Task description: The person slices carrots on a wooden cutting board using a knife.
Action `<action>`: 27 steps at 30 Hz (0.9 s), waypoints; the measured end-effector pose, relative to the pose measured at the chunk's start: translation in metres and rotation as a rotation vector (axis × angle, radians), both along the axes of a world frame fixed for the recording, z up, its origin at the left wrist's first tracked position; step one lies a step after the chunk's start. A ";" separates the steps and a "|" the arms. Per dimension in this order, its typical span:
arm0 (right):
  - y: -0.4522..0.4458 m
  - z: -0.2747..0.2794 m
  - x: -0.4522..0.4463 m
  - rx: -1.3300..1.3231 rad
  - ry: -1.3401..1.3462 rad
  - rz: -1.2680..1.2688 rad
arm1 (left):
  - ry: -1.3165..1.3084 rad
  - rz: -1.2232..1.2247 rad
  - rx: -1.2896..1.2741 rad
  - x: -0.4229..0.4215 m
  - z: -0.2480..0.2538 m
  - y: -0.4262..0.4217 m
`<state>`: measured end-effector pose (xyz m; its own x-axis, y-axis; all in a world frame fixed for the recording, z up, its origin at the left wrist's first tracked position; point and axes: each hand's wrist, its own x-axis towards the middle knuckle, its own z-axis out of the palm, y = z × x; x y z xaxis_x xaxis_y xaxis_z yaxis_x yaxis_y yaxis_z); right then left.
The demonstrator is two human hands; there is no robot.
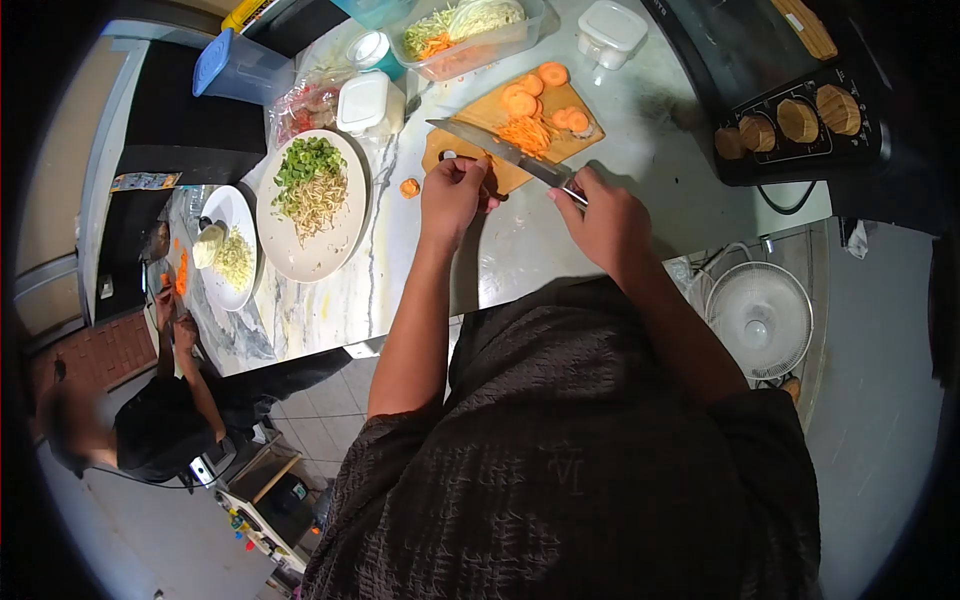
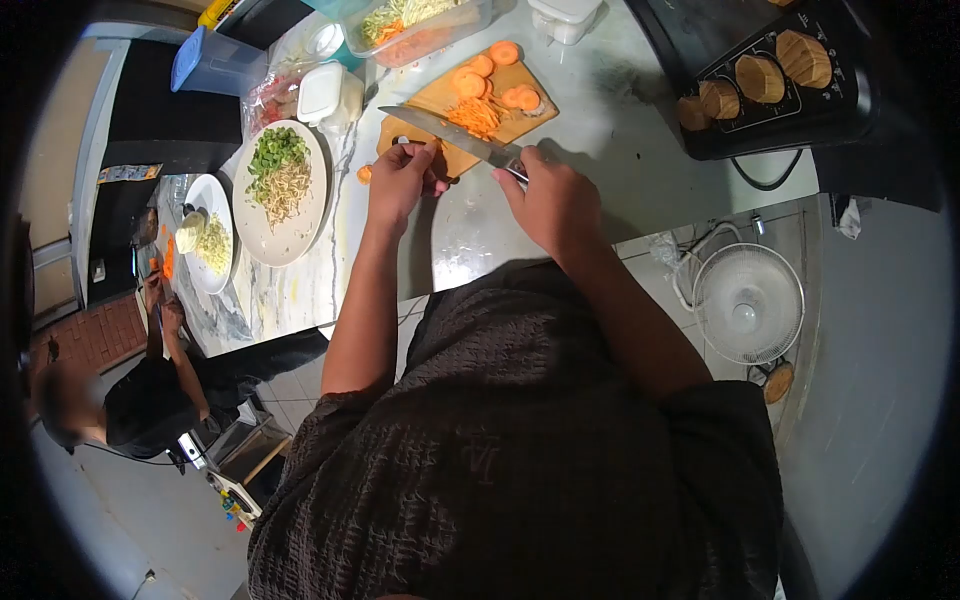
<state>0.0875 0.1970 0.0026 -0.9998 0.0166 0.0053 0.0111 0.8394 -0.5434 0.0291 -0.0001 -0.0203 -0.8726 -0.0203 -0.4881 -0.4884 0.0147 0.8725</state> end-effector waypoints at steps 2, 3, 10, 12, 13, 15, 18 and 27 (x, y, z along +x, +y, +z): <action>0.005 0.001 -0.002 -0.002 0.008 0.007 | 0.014 -0.048 -0.032 0.001 0.009 -0.004; 0.006 0.001 -0.002 -0.007 0.014 0.012 | 0.017 -0.044 -0.033 0.002 0.009 -0.005; 0.009 0.007 -0.002 0.038 -0.010 0.038 | 0.388 -0.183 -0.864 -0.017 0.040 -0.002; 0.009 0.012 -0.002 0.044 -0.053 0.044 | 0.385 -0.253 -0.928 -0.025 0.042 0.000; 0.009 0.014 -0.003 0.046 -0.047 0.041 | 0.398 -0.301 -0.972 -0.029 0.044 0.001; 0.009 0.016 -0.003 0.034 -0.061 0.053 | 0.417 -0.351 -1.014 -0.036 0.043 0.005; 0.009 0.016 -0.004 0.025 -0.095 0.052 | 0.438 -0.345 -1.079 -0.040 0.037 0.008; 0.002 0.013 -0.001 -0.032 -0.024 0.034 | 0.540 -0.570 -1.014 -0.037 0.048 0.013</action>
<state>0.0865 0.1985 0.0158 -0.9997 -0.0176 -0.0183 -0.0040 0.8216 -0.5701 -0.0075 0.0129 0.0273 -0.9622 0.2666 -0.0563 0.2172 0.8751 0.4325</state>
